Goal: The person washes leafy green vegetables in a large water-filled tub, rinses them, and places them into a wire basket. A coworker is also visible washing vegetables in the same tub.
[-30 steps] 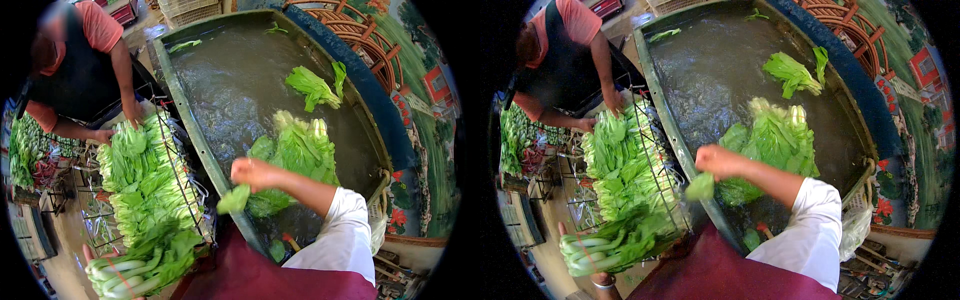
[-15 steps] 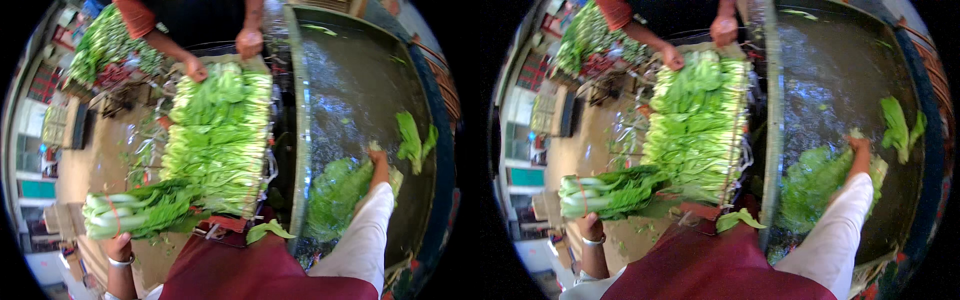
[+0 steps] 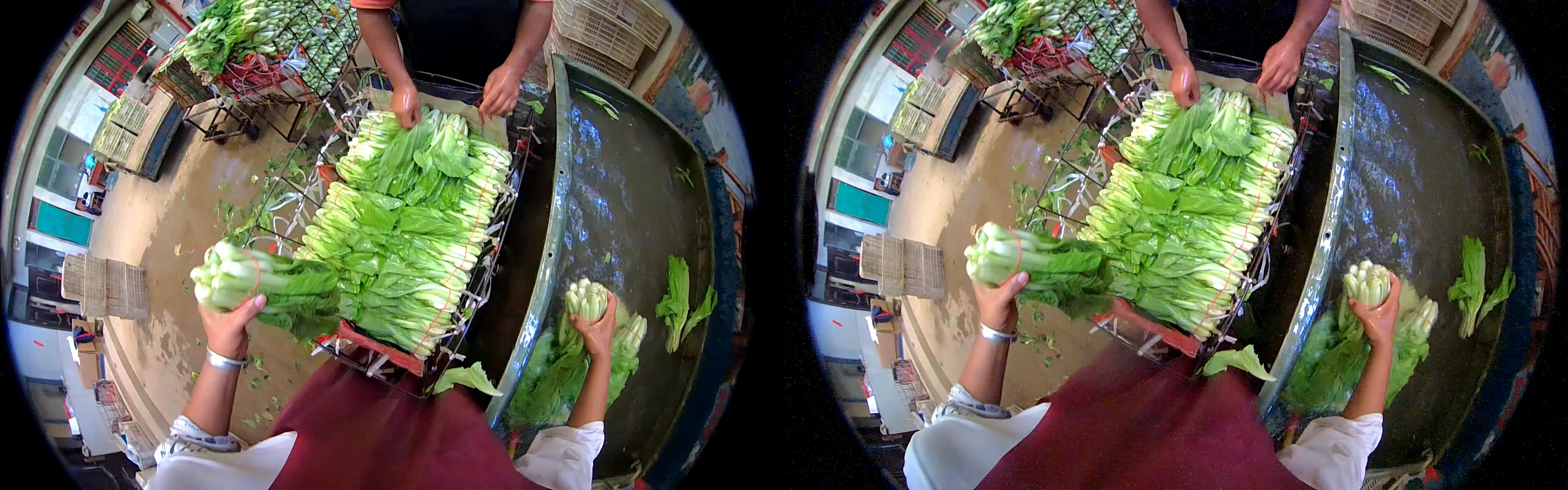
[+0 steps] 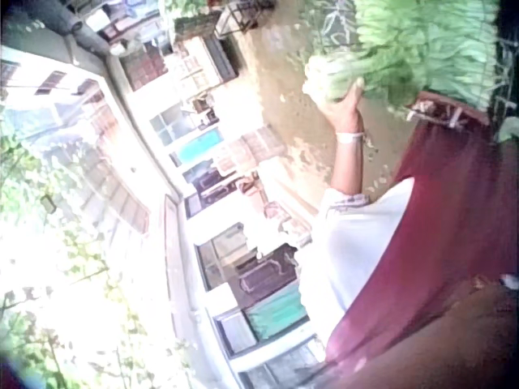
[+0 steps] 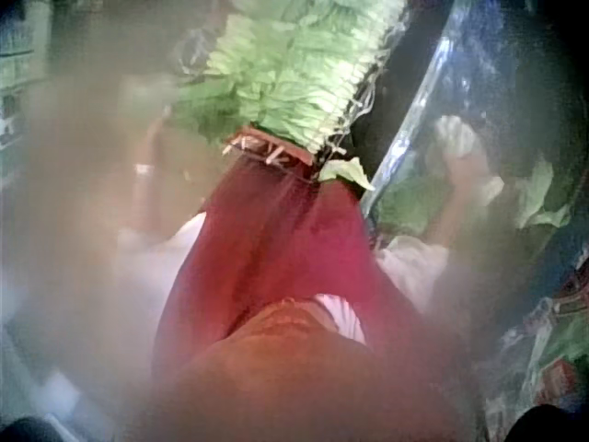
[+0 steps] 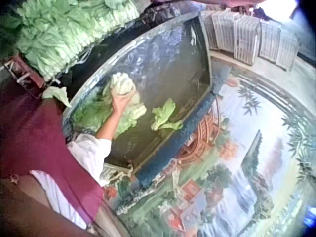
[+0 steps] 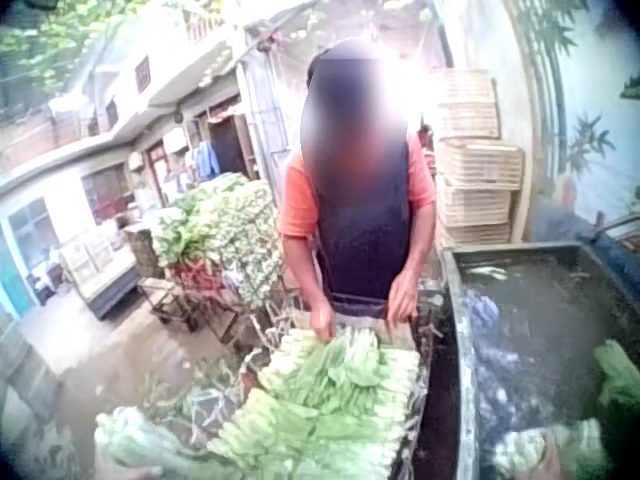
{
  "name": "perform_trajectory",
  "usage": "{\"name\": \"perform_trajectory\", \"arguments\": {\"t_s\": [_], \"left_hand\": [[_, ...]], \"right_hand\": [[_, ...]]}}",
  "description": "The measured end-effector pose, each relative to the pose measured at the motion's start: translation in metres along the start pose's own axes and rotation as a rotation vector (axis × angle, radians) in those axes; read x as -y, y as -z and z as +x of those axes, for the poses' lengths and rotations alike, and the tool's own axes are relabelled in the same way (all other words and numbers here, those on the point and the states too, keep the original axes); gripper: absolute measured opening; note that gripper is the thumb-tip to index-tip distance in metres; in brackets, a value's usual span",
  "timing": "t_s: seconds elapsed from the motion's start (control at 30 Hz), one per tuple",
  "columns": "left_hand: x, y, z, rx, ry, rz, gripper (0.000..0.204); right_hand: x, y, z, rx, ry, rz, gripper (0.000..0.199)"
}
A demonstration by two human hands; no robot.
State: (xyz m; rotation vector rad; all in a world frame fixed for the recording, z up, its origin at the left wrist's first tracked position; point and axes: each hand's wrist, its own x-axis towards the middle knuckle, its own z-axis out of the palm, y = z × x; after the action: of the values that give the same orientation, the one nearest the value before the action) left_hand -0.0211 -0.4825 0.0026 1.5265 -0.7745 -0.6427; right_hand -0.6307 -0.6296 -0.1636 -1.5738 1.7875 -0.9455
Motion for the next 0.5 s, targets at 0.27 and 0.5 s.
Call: {"name": "perform_trajectory", "arguments": {"t_s": [0.27,0.5], "left_hand": [[-0.018,-0.016,0.119,0.719,-0.756,0.421,0.082],[0.034,-0.050,0.198,1.281,-1.580,0.639,0.032]], "right_hand": [[0.241,-0.013,-0.011,0.165,0.590,-0.053,0.089],[0.372,-0.136,-0.020,0.500,1.289,-0.454,0.043]]}}
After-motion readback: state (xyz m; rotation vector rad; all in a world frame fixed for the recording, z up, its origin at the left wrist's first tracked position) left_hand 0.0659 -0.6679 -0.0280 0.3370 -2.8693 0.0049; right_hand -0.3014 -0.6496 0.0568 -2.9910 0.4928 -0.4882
